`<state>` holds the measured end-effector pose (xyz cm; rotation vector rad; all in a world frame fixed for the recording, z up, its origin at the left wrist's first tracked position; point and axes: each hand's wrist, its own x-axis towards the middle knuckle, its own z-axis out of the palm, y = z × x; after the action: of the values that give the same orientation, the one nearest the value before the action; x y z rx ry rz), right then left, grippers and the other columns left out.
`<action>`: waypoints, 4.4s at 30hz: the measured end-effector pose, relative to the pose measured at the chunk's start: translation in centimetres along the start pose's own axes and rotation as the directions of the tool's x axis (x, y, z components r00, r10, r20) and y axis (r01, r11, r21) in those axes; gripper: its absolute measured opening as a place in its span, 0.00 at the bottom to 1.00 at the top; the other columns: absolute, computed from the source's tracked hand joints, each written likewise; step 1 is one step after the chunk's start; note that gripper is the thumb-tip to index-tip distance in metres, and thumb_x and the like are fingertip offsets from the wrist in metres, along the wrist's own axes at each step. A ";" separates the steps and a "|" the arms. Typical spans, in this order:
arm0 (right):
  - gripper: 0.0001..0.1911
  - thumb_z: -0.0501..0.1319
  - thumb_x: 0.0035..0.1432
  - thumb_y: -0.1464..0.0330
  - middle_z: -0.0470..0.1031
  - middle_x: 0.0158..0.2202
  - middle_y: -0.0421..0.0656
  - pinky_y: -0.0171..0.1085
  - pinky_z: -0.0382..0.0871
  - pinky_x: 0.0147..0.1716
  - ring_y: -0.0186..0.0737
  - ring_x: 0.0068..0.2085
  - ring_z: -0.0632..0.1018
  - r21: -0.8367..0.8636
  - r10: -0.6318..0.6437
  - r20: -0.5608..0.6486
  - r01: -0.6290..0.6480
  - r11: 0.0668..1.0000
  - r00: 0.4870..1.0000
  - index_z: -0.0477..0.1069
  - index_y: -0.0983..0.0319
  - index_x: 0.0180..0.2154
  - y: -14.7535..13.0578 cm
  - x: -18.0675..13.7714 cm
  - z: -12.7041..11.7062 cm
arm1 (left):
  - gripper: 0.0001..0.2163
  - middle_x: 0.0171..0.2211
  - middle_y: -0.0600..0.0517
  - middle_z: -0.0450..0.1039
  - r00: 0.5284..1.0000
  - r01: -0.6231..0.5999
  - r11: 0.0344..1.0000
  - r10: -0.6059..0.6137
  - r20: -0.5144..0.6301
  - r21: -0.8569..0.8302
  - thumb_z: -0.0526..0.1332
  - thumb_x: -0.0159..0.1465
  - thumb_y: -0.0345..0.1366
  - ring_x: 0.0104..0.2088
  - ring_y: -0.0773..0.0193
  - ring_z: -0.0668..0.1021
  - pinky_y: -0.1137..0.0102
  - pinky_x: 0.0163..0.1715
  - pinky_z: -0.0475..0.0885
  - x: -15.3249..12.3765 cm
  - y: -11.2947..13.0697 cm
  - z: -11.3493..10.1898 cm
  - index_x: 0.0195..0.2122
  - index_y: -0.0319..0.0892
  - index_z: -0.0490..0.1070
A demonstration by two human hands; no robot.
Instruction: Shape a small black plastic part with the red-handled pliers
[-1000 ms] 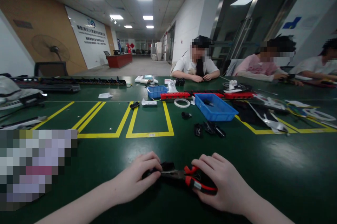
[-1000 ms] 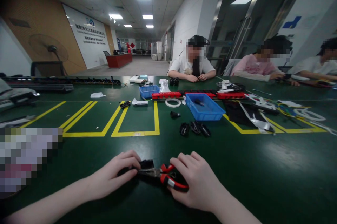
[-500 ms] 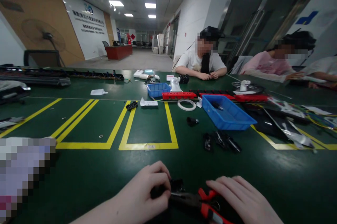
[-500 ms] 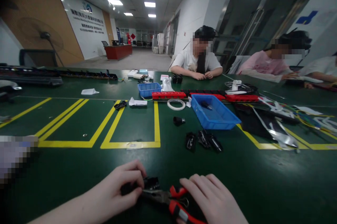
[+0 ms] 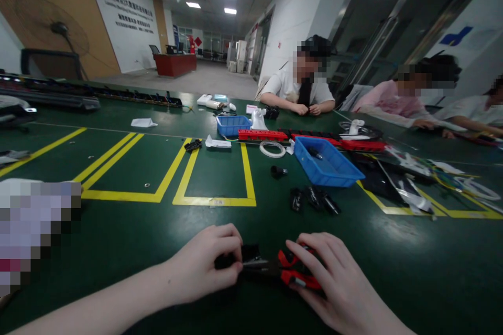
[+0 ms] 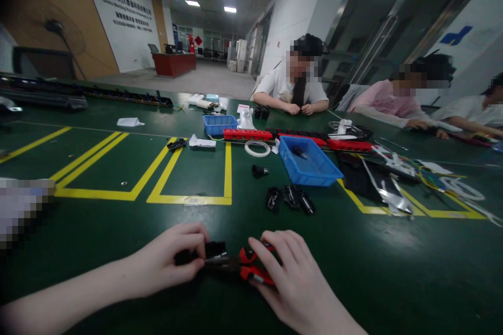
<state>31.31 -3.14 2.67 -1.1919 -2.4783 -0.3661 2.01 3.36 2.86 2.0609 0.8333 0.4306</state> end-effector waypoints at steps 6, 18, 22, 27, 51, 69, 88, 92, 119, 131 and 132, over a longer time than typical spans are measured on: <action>0.30 0.62 0.57 0.63 0.74 0.49 0.51 0.54 0.71 0.48 0.53 0.49 0.75 0.023 0.015 0.018 -0.015 1.000 1.000 0.63 0.58 0.60 -0.4 0.3 -0.2 | 0.04 0.44 0.50 0.71 0.996 -0.075 0.997 0.075 0.039 0.006 0.60 0.64 0.35 0.43 0.60 0.74 0.65 0.45 0.71 -0.2 -0.3 -0.5 0.35 0.42 0.73; 0.26 0.65 0.54 0.62 0.76 0.45 0.50 0.56 0.66 0.53 0.50 0.46 0.77 0.112 0.032 0.005 -0.033 0.993 0.999 0.67 0.60 0.54 -1.2 0.7 -0.1 | 0.09 0.47 0.49 0.70 0.978 -0.196 0.978 0.190 0.081 0.073 0.68 0.59 0.38 0.45 0.58 0.75 0.63 0.46 0.72 -0.6 -0.5 -0.9 0.39 0.42 0.74; 0.24 0.64 0.54 0.62 0.76 0.45 0.50 0.55 0.66 0.53 0.50 0.46 0.77 0.126 0.034 -0.024 -0.031 0.992 0.999 0.69 0.61 0.52 -1.0 0.7 -0.2 | 0.10 0.49 0.49 0.69 0.979 -0.189 0.976 0.180 0.090 0.104 0.68 0.59 0.38 0.47 0.57 0.74 0.62 0.49 0.71 -0.6 -0.8 -0.8 0.41 0.43 0.74; 0.24 0.64 0.53 0.62 0.76 0.45 0.51 0.54 0.66 0.52 0.51 0.47 0.77 0.098 0.021 -0.051 -0.016 0.995 0.998 0.71 0.62 0.52 -0.7 0.4 -0.4 | 0.08 0.51 0.49 0.68 0.980 -0.186 0.976 0.176 0.095 0.113 0.66 0.61 0.37 0.49 0.57 0.74 0.61 0.51 0.70 -0.8 -0.8 -0.6 0.42 0.44 0.74; 0.23 0.64 0.55 0.62 0.78 0.43 0.49 0.53 0.63 0.54 0.47 0.45 0.78 0.037 -0.031 -0.152 0.037 0.999 0.988 0.71 0.64 0.51 -0.9 0.8 0.0 | 0.08 0.50 0.49 0.69 0.966 -0.255 0.952 0.242 0.092 0.171 0.64 0.64 0.35 0.49 0.59 0.74 0.63 0.51 0.70 -0.9 -0.8 -0.7 0.44 0.44 0.74; 0.20 0.64 0.55 0.61 0.78 0.39 0.47 0.52 0.62 0.53 0.44 0.40 0.78 0.037 -0.061 -0.145 0.067 0.997 0.988 0.73 0.63 0.48 -0.6 0.8 -0.2 | 0.07 0.49 0.49 0.72 0.958 -0.287 0.948 0.278 0.075 0.141 0.65 0.63 0.34 0.48 0.59 0.75 0.64 0.50 0.70 -0.8 -0.8 -0.8 0.43 0.43 0.74; 0.18 0.66 0.52 0.59 0.78 0.38 0.44 0.55 0.57 0.59 0.47 0.45 0.76 0.092 0.025 -0.111 -0.015 0.996 0.994 0.74 0.58 0.45 -1.0 1.0 -0.7 | 0.17 0.50 0.47 0.70 0.962 -0.274 0.955 0.271 0.036 0.115 0.66 0.62 0.34 0.50 0.57 0.74 0.60 0.51 0.71 -0.8 -0.5 -0.5 0.52 0.44 0.69; 0.18 0.66 0.53 0.59 0.78 0.37 0.44 0.54 0.57 0.59 0.47 0.44 0.76 0.103 0.038 -0.101 -0.027 0.994 0.994 0.74 0.59 0.45 -1.3 1.2 -0.4 | 0.16 0.48 0.47 0.71 0.965 -0.262 0.959 0.259 0.036 0.113 0.66 0.62 0.34 0.48 0.57 0.75 0.61 0.50 0.71 -0.7 -0.6 -0.6 0.52 0.44 0.71; 0.19 0.66 0.52 0.59 0.77 0.37 0.44 0.54 0.59 0.58 0.46 0.43 0.77 0.106 0.011 -0.091 -0.001 0.994 0.996 0.74 0.59 0.45 -1.1 1.1 -0.5 | 0.10 0.45 0.49 0.74 0.974 -0.227 0.967 0.225 0.029 0.119 0.63 0.65 0.38 0.46 0.58 0.75 0.63 0.48 0.70 -0.5 -0.8 -0.7 0.47 0.43 0.72; 0.19 0.66 0.51 0.59 0.77 0.37 0.44 0.54 0.60 0.58 0.47 0.43 0.76 0.097 -0.004 -0.083 0.012 0.995 0.997 0.74 0.59 0.45 -1.2 1.0 -0.5 | 0.09 0.44 0.50 0.75 0.990 -0.128 0.984 0.134 -0.042 0.126 0.65 0.63 0.38 0.45 0.57 0.75 0.62 0.46 0.70 -0.8 -0.3 0.3 0.43 0.43 0.72; 0.19 0.66 0.51 0.59 0.77 0.37 0.44 0.54 0.60 0.58 0.47 0.43 0.76 0.101 -0.002 -0.080 0.011 0.995 0.997 0.74 0.59 0.45 -1.2 1.0 -0.5 | 0.09 0.44 0.50 0.75 0.991 -0.126 0.985 0.131 -0.040 0.119 0.65 0.63 0.38 0.45 0.57 0.75 0.62 0.46 0.70 -0.8 -0.3 0.3 0.43 0.43 0.72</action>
<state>29.87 -3.35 3.45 -1.1072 -2.4026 -0.2799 1.47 2.74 2.48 2.2286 0.7720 0.5138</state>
